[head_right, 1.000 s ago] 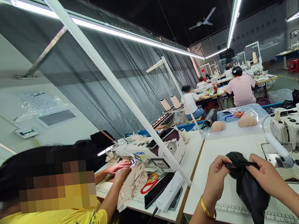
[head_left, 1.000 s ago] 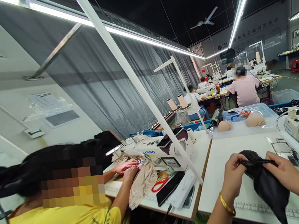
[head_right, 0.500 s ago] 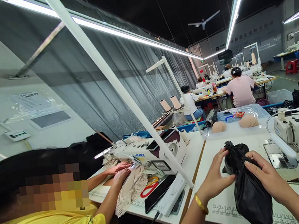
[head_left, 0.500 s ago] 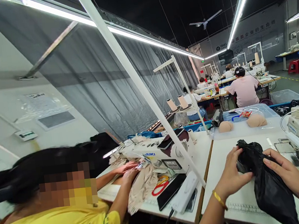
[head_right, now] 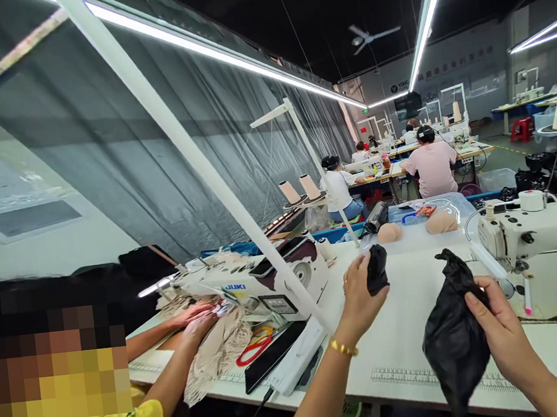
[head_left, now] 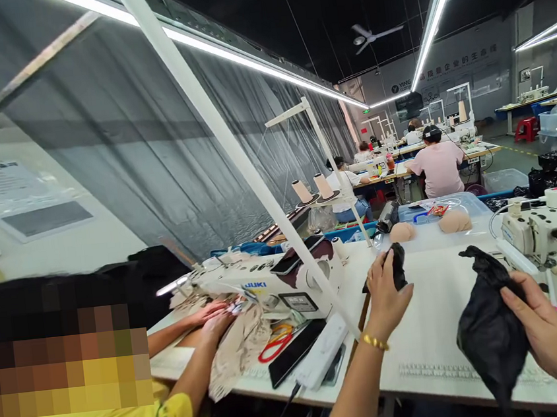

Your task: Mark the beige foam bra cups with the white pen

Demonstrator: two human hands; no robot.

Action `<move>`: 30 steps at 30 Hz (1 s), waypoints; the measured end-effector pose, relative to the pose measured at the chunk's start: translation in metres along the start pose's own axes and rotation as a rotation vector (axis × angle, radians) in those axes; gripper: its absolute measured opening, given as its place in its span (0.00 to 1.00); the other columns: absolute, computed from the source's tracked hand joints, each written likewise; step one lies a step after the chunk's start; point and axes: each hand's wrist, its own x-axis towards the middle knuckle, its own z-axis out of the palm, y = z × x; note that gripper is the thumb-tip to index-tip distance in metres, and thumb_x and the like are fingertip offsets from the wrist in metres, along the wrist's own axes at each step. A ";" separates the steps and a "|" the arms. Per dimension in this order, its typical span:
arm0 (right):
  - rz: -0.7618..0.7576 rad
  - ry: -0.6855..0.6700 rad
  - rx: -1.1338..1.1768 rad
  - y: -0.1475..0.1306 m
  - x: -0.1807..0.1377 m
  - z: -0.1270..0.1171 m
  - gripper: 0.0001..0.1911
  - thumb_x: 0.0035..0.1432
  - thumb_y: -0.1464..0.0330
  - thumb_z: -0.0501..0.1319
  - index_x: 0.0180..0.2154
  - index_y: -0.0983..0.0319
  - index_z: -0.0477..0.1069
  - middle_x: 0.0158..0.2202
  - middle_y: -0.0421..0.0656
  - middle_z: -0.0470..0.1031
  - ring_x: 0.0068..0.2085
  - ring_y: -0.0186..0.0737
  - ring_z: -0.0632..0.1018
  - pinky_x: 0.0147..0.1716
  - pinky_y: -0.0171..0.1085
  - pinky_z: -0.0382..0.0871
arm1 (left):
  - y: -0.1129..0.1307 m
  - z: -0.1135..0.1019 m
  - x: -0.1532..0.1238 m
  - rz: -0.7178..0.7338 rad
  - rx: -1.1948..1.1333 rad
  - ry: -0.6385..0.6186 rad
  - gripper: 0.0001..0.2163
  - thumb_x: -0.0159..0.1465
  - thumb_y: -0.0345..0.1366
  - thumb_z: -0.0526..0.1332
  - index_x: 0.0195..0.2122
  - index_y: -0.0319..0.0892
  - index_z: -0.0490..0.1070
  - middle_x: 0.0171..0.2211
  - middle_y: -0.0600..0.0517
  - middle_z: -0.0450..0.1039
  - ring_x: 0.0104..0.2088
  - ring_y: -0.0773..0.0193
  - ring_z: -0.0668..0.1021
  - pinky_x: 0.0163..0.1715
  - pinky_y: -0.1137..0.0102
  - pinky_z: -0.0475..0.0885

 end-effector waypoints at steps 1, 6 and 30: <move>0.003 0.011 0.017 0.006 0.000 0.006 0.28 0.55 0.44 0.77 0.48 0.52 0.74 0.46 0.41 0.80 0.48 0.47 0.79 0.50 0.40 0.78 | 0.005 0.007 -0.020 0.012 -0.102 -0.056 0.40 0.64 0.45 0.71 0.74 0.50 0.57 0.76 0.38 0.59 0.77 0.41 0.60 0.76 0.42 0.55; 0.089 0.039 0.107 0.033 -0.007 0.033 0.31 0.56 0.42 0.73 0.52 0.48 0.68 0.55 0.40 0.81 0.57 0.50 0.80 0.55 0.45 0.79 | 0.026 0.061 -0.104 -0.249 -1.043 -0.362 0.54 0.53 0.58 0.80 0.75 0.49 0.55 0.71 0.36 0.68 0.71 0.38 0.72 0.72 0.44 0.65; 0.426 -0.188 -0.004 0.058 -0.001 -0.009 0.40 0.60 0.45 0.73 0.65 0.55 0.66 0.45 0.47 0.86 0.48 0.54 0.88 0.53 0.54 0.83 | 0.052 0.066 -0.029 0.254 0.123 -0.082 0.10 0.71 0.30 0.61 0.38 0.47 0.83 0.36 0.48 0.79 0.41 0.57 0.80 0.46 0.61 0.78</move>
